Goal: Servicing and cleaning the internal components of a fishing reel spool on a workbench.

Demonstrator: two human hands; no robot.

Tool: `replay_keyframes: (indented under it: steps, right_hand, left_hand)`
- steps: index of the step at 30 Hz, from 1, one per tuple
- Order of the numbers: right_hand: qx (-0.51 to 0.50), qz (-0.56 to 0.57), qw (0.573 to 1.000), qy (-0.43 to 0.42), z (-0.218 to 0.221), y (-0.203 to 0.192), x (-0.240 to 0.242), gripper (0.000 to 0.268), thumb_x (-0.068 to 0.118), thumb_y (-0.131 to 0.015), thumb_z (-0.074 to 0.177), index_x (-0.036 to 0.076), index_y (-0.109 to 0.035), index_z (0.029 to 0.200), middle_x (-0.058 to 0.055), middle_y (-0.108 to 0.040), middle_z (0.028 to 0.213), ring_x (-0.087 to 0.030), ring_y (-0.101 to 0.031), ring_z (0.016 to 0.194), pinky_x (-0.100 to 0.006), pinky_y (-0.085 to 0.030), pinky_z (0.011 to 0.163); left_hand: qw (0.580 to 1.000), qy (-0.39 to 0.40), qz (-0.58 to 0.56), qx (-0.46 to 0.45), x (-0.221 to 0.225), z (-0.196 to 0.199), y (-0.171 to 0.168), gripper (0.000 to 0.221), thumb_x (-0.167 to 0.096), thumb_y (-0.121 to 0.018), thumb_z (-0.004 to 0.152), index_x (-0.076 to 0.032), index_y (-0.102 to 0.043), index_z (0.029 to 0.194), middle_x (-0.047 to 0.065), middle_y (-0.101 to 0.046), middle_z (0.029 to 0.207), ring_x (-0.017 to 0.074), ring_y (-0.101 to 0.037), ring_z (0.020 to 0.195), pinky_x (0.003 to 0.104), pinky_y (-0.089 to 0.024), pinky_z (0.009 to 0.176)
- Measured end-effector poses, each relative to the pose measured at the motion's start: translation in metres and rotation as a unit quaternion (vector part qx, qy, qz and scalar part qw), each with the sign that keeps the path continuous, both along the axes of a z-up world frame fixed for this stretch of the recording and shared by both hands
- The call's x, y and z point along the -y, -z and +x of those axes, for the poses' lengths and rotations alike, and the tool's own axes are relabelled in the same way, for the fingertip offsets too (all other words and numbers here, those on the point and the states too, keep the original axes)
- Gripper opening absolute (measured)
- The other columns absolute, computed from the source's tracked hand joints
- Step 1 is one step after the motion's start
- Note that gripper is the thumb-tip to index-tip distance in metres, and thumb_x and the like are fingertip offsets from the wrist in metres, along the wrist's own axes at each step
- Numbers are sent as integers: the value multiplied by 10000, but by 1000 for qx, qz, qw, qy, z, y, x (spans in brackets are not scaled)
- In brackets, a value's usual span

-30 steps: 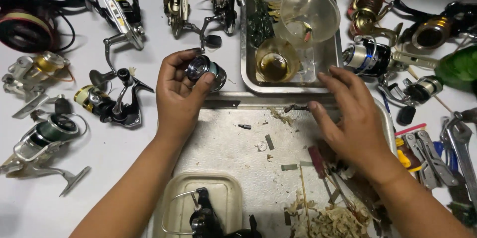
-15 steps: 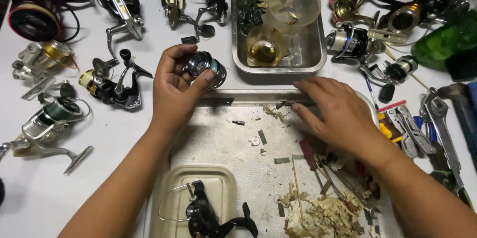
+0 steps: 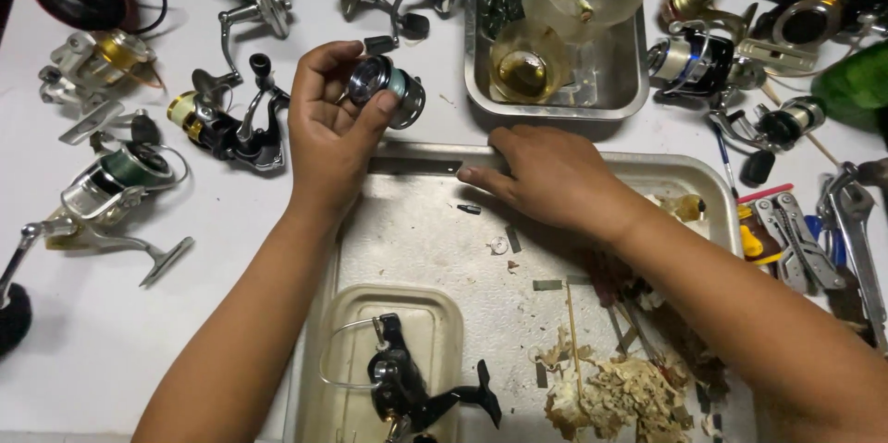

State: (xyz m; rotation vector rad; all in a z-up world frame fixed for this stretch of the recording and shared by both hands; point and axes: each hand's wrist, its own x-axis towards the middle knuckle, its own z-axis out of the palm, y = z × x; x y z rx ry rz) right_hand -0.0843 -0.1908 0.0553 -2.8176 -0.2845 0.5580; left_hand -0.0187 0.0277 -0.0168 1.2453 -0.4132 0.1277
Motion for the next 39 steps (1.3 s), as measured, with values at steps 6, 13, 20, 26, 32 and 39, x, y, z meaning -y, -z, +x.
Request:
replay_keyframes:
  steps: [6, 13, 20, 26, 32, 39]
  right_hand:
    - [32, -5, 999, -37, 22, 24, -42, 616, 696, -426, 972, 111, -611, 1024, -139, -677, 1009, -402, -632, 964, -572, -475, 713]
    - [58, 94, 990, -91, 58, 55, -76, 452, 480, -434, 975, 163, -616, 1240, -204, -665, 1206, -491, -627, 1004, -617, -486, 719]
    - [140, 179, 954, -198, 47, 34, -57, 230, 257, -606, 923, 117, -667, 1095, -170, -675, 1060, -384, -641, 919, -505, -511, 702]
    - [286, 46, 951, -111, 19, 7, 39, 260, 309, -588, 1039, 91, -725, 1074, -85, -732, 941, -226, -693, 773, -344, -615, 608]
    - [281, -67, 954, -82, 16, 31, 109, 310, 430, -643, 970, 136, -730, 1014, -116, -746, 859, -316, -740, 878, -459, -508, 900]
    - [143, -85, 984, -69, 26, 25, 98, 502, 564, -604, 940, 104, -710, 1110, -161, -758, 1035, -345, -731, 1012, -482, -492, 980]
  left_hand:
    - [1000, -4, -8, -18, 2, -6, -11, 484, -188, -787, 933, -101, -503, 1315, 107, -624, 1253, 189, -634, 1153, 296, -582, 1022]
    - [1000, -13, -7, -24, -3, -7, -11, 519, -218, -794, 921, -92, -497, 1327, 95, -633, 1169, 175, -654, 1067, 274, -590, 971]
    - [994, -82, -54, 41, -7, -8, -4, 505, -169, -752, 993, -98, -432, 1377, 152, -582, 1268, 272, -634, 1281, 346, -588, 1057]
    - [995, -85, -39, 44, -7, -4, -3, 502, -152, -746, 986, -106, -424, 1370, 165, -572, 1280, 275, -617, 1293, 358, -581, 1061]
    - [997, -53, -7, 59, -6, 6, 11, 605, -161, -782, 936, -81, -381, 1382, 154, -607, 1271, 191, -639, 1218, 280, -558, 1062]
    - [995, -38, 50, 81, -7, 11, 16, 629, -87, -807, 881, -35, -389, 1348, 190, -630, 1229, 202, -652, 1160, 293, -571, 997]
